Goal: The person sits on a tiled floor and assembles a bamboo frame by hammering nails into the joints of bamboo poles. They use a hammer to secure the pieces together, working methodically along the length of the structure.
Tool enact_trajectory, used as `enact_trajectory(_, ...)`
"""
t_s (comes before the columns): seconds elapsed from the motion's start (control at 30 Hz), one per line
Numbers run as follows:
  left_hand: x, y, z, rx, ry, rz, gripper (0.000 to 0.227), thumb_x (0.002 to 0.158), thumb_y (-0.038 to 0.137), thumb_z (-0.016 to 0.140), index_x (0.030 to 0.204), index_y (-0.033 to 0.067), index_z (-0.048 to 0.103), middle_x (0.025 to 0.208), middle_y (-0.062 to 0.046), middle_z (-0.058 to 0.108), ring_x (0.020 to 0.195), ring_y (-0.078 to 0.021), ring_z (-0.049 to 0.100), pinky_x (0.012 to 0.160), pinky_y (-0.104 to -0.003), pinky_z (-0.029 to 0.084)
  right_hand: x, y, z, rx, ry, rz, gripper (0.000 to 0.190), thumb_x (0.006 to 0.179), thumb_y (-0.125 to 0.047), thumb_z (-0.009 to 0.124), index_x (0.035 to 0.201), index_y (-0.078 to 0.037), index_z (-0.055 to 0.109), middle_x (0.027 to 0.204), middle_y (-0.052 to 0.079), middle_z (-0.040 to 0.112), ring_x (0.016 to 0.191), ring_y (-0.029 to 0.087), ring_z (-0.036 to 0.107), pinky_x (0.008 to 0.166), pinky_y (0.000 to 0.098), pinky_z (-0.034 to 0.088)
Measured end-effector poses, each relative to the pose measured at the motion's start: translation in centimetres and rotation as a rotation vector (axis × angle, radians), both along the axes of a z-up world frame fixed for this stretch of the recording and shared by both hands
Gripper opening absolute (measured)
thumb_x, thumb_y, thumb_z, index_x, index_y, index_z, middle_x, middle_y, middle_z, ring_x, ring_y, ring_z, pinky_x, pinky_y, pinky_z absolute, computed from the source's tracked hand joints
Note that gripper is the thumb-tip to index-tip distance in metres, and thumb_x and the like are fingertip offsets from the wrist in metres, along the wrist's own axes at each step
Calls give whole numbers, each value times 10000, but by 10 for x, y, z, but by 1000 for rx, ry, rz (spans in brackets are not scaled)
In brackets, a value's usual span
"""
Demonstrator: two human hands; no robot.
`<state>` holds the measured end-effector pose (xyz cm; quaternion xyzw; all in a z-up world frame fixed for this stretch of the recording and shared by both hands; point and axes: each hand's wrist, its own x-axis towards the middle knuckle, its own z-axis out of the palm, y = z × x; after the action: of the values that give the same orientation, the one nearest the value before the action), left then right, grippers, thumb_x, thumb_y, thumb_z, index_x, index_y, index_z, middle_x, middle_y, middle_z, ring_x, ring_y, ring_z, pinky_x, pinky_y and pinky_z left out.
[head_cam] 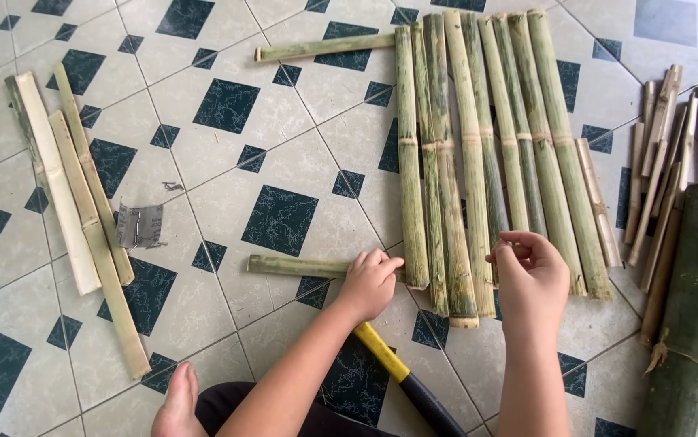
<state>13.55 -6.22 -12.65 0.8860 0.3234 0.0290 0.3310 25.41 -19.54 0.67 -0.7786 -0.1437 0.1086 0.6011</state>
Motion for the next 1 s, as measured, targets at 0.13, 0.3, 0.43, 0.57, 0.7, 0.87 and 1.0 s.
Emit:
enact_trajectory(0.13,-9,-4,7,-58,92,-8,398,818,263,312,1142,234,540,1040,-16,489,1109,-223,403,989,-394,301,-6,-5,7,-11,-37,0,146,775,-9,523,882,-30,621,623,96,555,645,152,552,575,265,383)
enact_trajectory(0.3,-22,-17,26,-146,250,-71,463,806,282,303,1229,229,485,1093,1,453,1124,-197,366,1013,-379,268,-5,-8,12,-17,-19,14,131,787,-28,527,873,-49,622,609,90,553,626,143,549,558,252,394)
enact_trajectory(0.43,-29,-29,42,-233,296,-43,493,798,328,337,1261,218,469,1164,-22,461,1183,-214,348,1030,-394,259,-3,-6,4,-24,-28,25,133,791,-37,528,878,-65,624,611,84,555,623,128,543,557,244,396)
enact_trajectory(0.57,-36,-49,99,-366,351,-21,466,883,311,293,1304,126,365,1295,-117,388,1224,-284,345,1045,-396,261,-5,-3,-4,-251,-263,134,149,810,0,510,901,11,628,759,144,598,670,214,583,598,313,457)
enact_trajectory(0.7,-61,-70,92,-106,466,-207,363,896,319,325,879,77,595,915,-118,616,828,-356,549,737,-441,385,-6,2,-18,-462,-330,260,174,798,-31,515,917,-3,639,869,105,624,596,191,552,554,293,445)
enact_trajectory(0.87,-50,-53,63,64,587,-361,317,889,295,448,880,30,623,863,-124,610,783,-312,532,766,-413,352,-18,5,-3,-488,-288,295,208,793,-37,509,949,-35,648,867,109,631,585,180,548,539,289,450)
enact_trajectory(1.0,-38,-54,82,67,609,-611,287,759,327,635,798,43,655,776,-110,636,691,-286,601,634,-411,470,-17,6,-8,-430,-403,287,167,772,18,528,877,-3,656,809,103,613,558,181,519,525,283,435)
